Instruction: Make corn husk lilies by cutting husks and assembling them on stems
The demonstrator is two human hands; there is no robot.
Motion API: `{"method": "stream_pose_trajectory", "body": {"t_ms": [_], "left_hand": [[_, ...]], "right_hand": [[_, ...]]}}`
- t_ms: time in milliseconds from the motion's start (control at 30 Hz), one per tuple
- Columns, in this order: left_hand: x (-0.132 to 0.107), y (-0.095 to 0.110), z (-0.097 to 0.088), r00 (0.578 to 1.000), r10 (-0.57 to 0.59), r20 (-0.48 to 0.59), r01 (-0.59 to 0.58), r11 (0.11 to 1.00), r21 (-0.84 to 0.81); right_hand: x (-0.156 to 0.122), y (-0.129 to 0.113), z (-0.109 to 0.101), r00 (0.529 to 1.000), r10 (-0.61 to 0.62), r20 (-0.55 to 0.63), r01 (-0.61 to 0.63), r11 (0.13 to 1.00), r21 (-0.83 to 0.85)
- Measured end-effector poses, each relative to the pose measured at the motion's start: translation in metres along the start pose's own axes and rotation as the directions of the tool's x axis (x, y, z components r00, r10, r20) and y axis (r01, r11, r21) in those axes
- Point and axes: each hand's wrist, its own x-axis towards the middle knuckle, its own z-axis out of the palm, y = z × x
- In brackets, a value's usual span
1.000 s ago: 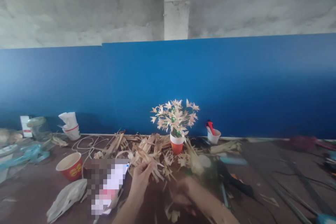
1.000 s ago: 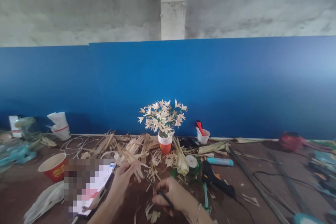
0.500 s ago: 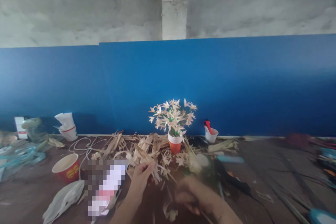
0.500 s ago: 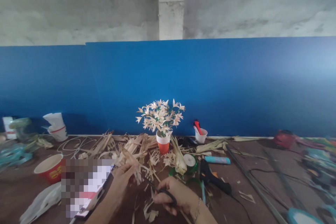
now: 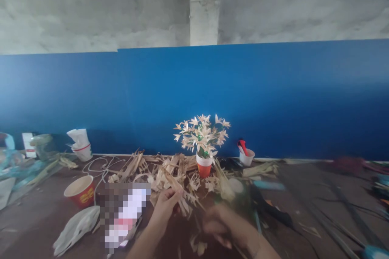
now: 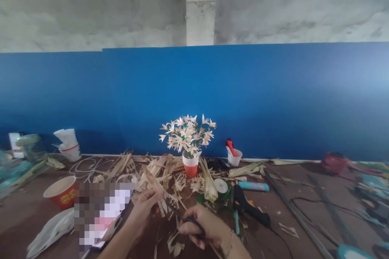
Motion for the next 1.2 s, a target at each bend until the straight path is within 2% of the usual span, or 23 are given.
{"method": "stream_pose_trajectory", "body": {"t_ms": [133,367,600,733,833,933,1033,1200], "left_hand": [[0.003,-0.002,-0.003,0.999,-0.032,0.017,0.033,0.999,-0.018],[0.003,0.000,-0.003,0.998,-0.046,0.048,0.047,0.999,-0.022],[-0.001,0.004,-0.002,0.995,-0.061,0.078,0.063,0.998,-0.024],[-0.001,0.005,-0.001,0.995,-0.064,0.079,0.067,0.997,-0.036],[-0.002,0.005,0.000,0.998,-0.050,0.031,0.051,0.998,-0.040],[-0.002,0.005,0.000,0.997,0.012,-0.074,-0.014,0.999,-0.029],[-0.001,0.005,-0.003,0.975,0.088,-0.205,-0.092,0.996,-0.008],[0.002,0.006,-0.006,0.936,0.151,-0.318,-0.156,0.988,0.009]], "right_hand": [[-0.002,-0.003,0.000,1.000,0.013,0.026,-0.012,0.999,-0.033],[0.005,0.007,-0.005,0.998,0.002,0.066,0.001,0.999,-0.046],[-0.005,-0.013,0.003,0.999,0.007,0.035,-0.003,0.994,-0.112],[-0.005,-0.017,0.005,0.999,0.036,-0.013,-0.038,0.984,-0.174],[-0.003,-0.015,0.004,1.000,0.024,-0.017,-0.027,0.979,-0.203],[-0.002,-0.011,0.003,1.000,0.013,-0.005,-0.014,0.987,-0.158],[-0.002,-0.008,0.003,1.000,0.004,-0.012,-0.005,0.989,-0.147],[0.001,-0.007,0.009,0.998,0.008,-0.057,-0.020,0.978,-0.210]]}}
